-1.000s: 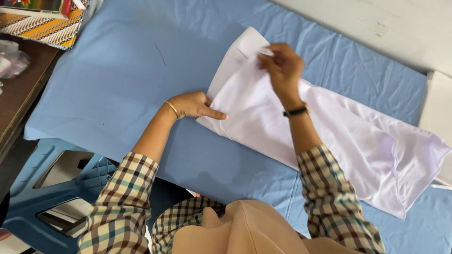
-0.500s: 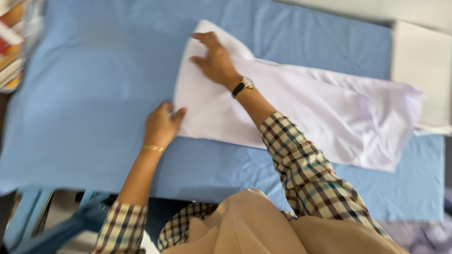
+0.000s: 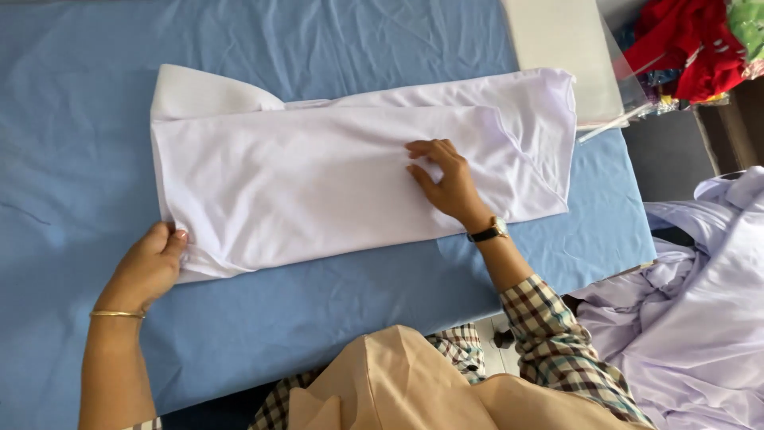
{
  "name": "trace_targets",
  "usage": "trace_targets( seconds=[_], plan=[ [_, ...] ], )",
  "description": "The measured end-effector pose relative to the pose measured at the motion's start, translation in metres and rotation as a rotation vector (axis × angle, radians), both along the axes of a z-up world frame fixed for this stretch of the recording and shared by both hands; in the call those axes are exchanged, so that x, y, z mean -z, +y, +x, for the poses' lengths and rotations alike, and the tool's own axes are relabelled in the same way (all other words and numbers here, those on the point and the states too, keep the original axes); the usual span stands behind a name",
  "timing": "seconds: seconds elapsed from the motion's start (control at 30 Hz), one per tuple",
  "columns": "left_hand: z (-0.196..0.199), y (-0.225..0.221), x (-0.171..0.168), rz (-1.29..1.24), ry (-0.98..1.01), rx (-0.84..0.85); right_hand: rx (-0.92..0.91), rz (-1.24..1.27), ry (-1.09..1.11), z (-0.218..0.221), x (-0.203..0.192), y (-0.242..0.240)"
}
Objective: Folding white garments and placing them into clear plastic packaging bags on a work table.
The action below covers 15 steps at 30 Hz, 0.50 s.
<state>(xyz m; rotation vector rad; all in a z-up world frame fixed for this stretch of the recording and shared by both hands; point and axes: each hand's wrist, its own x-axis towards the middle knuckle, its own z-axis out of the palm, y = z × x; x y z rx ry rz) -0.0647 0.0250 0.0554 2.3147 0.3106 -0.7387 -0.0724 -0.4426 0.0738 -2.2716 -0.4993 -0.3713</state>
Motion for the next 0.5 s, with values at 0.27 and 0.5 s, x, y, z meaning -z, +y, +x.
trace_targets(
  seconds=[0.27, 0.5],
  plan=[
    [-0.006, 0.000, 0.022, 0.370, -0.033, -0.029, 0.477, -0.017, -0.024, 0.016, 0.020, -0.131],
    [-0.048, -0.005, 0.055, 0.517, -0.729, -0.103, 1.059, -0.209, 0.316, 0.047, 0.058, -0.274]
  ],
)
